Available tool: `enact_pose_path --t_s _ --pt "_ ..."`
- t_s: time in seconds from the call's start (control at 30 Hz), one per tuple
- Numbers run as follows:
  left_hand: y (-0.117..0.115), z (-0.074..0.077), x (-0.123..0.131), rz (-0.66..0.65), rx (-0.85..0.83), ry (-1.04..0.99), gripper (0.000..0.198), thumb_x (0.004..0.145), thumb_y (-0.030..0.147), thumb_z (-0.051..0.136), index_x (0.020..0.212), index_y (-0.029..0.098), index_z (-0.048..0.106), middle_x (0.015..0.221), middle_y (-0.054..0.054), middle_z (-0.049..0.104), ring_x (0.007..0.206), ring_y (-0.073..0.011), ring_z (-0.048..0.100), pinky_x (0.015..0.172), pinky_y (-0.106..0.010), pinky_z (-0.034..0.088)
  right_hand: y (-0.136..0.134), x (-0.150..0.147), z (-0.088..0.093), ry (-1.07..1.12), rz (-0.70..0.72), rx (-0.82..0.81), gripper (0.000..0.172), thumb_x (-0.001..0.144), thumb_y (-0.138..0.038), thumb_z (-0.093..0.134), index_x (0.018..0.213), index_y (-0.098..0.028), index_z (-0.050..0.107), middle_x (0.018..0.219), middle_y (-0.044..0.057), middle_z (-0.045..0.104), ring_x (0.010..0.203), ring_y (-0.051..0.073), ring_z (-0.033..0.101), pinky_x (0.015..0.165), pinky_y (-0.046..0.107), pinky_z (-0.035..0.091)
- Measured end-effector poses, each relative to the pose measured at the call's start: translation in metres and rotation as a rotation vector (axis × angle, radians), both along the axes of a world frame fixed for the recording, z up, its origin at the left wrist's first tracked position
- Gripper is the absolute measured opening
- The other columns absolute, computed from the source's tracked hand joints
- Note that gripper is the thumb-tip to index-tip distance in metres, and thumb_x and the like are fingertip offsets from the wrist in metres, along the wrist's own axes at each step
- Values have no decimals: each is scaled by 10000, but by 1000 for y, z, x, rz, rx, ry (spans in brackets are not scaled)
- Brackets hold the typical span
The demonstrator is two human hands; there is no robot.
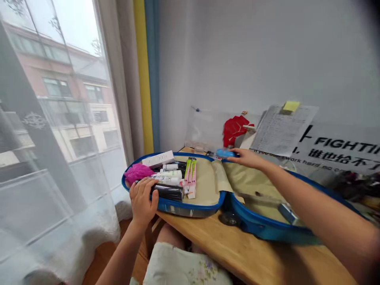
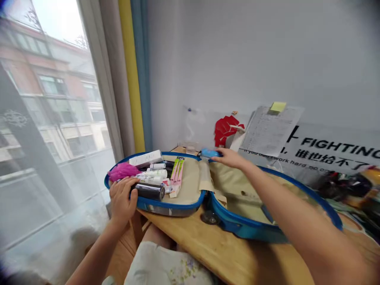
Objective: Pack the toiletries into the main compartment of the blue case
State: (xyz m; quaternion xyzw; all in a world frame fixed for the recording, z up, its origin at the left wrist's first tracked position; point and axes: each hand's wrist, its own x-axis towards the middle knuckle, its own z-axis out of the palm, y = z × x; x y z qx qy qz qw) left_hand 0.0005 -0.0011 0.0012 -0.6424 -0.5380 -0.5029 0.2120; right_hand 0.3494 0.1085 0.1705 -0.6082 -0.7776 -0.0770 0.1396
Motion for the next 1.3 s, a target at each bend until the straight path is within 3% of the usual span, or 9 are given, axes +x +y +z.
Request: enact_pose_path --t_s 0.07,0.17,0.3,0.43,0.7,0.8,0.9,1.1,1.3 --pt "0 1 0 -5 -5 -2 318 926 313 340 1062 191 600 1100 -91 652 1111 -246 534 1049 -438 257 12 -48 -8 -32 167 -105 358 830 -373 632 1126 -172 617 1123 56 658 993 154 621 893 359 489" --pt "-1 1 -1 -7 -8 4 313 927 305 343 1074 195 597 1109 -90 651 1119 -243 531 1051 -437 252 22 -124 -25 -69 340 -196 376 864 -397 581 1163 -169 586 1189 74 607 1073 183 579 928 414 472" --pt "-1 1 -1 -6 -23 0 311 925 308 350 1081 203 598 1128 -83 649 1129 -239 527 1057 -435 244 28 -195 -48 -98 431 -260 348 884 -386 553 1150 -162 576 1190 78 584 1049 185 576 895 417 490" --pt "-1 0 0 -9 -33 -8 311 928 311 348 1087 209 596 1127 -73 651 1143 -238 520 1062 -434 235 33 -221 -63 -75 448 -280 346 888 -378 547 1166 -173 567 1205 79 573 1045 182 575 888 408 496" --pt "-2 1 -1 -26 -46 -20 316 927 318 351 1099 213 595 1130 -68 652 1150 -238 515 1067 -437 229 32 -224 -74 54 473 -313 325 901 -373 529 1156 -177 573 1159 71 599 993 160 595 864 384 508" --pt "-1 2 0 -21 -39 -18 318 927 320 348 1091 209 597 1124 -75 653 1139 -241 520 1057 -437 240 33 -210 -63 109 459 -310 295 900 -375 530 1106 -175 597 1132 64 615 982 153 599 869 378 505" --pt "-1 1 -1 -15 -24 -15 316 928 318 348 1086 209 599 1121 -82 653 1130 -242 526 1045 -435 251 39 -173 -43 179 399 -280 296 898 -383 532 1082 -163 607 1110 61 627 977 153 604 870 382 503" --pt "1 -1 -2 -17 -4 -6 311 925 318 351 1070 204 601 1111 -87 651 1117 -248 530 1044 -440 250 45 -37 -11 286 105 -203 370 920 -447 468 1086 -143 598 999 58 675 802 119 643 764 321 526" --pt "3 -2 -3 -4 20 5 321 921 324 349 1057 193 608 1091 -101 650 1102 -257 533 1033 -445 265 10 92 -19 233 -140 -292 363 905 -434 421 1036 -171 634 1005 80 705 755 137 677 656 247 506"
